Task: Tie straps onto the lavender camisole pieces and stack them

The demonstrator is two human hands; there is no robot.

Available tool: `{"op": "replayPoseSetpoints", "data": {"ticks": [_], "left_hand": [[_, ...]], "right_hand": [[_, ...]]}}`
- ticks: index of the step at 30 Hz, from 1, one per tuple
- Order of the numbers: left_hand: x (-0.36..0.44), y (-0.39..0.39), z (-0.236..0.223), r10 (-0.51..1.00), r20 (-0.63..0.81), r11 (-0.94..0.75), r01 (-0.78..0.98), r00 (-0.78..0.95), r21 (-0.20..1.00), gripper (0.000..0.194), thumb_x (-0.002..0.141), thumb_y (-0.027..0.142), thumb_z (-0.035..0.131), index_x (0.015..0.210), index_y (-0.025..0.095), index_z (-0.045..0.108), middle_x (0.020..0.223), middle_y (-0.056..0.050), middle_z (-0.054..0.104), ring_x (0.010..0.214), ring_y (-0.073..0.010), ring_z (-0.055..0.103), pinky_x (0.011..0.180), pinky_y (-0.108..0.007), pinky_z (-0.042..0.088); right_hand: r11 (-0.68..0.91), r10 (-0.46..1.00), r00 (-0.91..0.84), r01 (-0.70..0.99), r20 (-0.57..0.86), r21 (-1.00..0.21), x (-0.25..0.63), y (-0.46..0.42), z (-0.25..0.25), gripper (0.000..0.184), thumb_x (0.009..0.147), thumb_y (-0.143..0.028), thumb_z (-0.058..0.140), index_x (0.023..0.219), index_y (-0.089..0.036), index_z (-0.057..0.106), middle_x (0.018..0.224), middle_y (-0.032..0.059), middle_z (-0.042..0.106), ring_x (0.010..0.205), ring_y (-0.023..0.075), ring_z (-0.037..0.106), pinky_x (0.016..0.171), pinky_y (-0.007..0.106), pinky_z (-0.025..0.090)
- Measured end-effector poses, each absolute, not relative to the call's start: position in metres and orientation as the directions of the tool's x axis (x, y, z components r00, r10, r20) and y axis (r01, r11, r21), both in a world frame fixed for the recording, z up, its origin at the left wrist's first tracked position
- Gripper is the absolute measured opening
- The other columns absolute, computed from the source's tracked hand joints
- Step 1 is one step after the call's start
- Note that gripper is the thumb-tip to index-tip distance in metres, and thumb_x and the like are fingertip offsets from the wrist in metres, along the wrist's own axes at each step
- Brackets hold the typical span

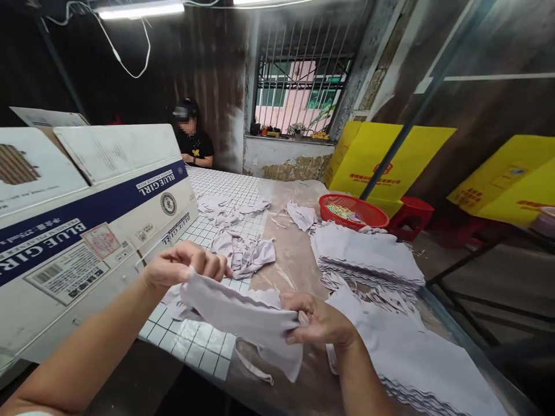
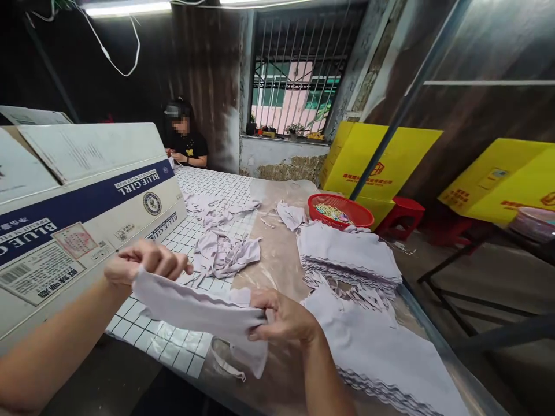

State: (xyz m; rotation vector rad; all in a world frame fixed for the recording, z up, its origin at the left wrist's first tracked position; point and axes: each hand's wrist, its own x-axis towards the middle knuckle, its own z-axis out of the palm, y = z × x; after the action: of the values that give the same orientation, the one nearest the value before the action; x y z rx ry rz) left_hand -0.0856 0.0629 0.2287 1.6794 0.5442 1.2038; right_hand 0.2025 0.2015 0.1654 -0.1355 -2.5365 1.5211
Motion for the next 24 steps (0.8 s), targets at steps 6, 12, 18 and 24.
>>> {"op": "replayPoseSetpoints", "data": {"ticks": [6,12,18,24], "left_hand": [[-0.113,0.025,0.239,0.631,0.661,-0.620,-0.248,0.405,0.744,0.041,0.074,0.038,0.072,0.045,0.023,0.048,0.036,0.002,0.041,0.045,-0.0177,0.052,0.072,-0.043,0.054],[-0.095,0.016,0.237,0.767,0.556,-0.546,-0.130,0.321,0.828,0.045,0.084,0.043,0.060,0.052,0.021,0.039,0.039,0.002,0.033,0.044,-0.0158,0.044,0.062,-0.039,0.049],[-0.100,0.024,0.225,0.815,0.524,-0.510,-0.124,0.247,0.851,0.042,0.083,0.045,0.060,0.054,0.022,0.039,0.042,0.004,0.029,0.045,-0.0155,0.042,0.062,-0.039,0.049],[-0.110,0.020,0.220,0.695,0.719,-0.706,-0.202,-0.012,0.679,0.047,0.079,0.039,0.064,0.049,0.022,0.031,0.035,0.007,0.018,0.039,-0.0128,0.034,0.061,-0.034,0.053]], "right_hand": [[0.456,0.300,-0.941,-0.003,0.157,-0.890,0.224,0.202,0.156,0.045,0.076,-0.064,0.068,0.077,-0.019,0.064,0.072,-0.0013,0.053,0.073,0.0146,0.050,0.071,0.028,0.042],[0.517,0.507,-0.839,0.115,0.196,-0.848,0.228,0.180,0.170,0.032,0.087,-0.051,0.061,0.092,-0.019,0.061,0.073,-0.0009,0.054,0.067,0.0127,0.049,0.061,0.024,0.040],[0.611,0.630,-0.701,0.183,0.334,-0.770,0.227,0.171,0.176,0.033,0.092,-0.051,0.053,0.082,-0.021,0.060,0.068,0.0000,0.052,0.062,0.0137,0.046,0.059,0.025,0.038],[0.539,0.429,-0.845,-0.045,0.320,-0.841,0.253,0.156,0.181,0.056,0.086,-0.071,0.047,0.058,-0.022,0.049,0.054,-0.0008,0.040,0.055,0.0160,0.042,0.073,0.038,0.043]]}}
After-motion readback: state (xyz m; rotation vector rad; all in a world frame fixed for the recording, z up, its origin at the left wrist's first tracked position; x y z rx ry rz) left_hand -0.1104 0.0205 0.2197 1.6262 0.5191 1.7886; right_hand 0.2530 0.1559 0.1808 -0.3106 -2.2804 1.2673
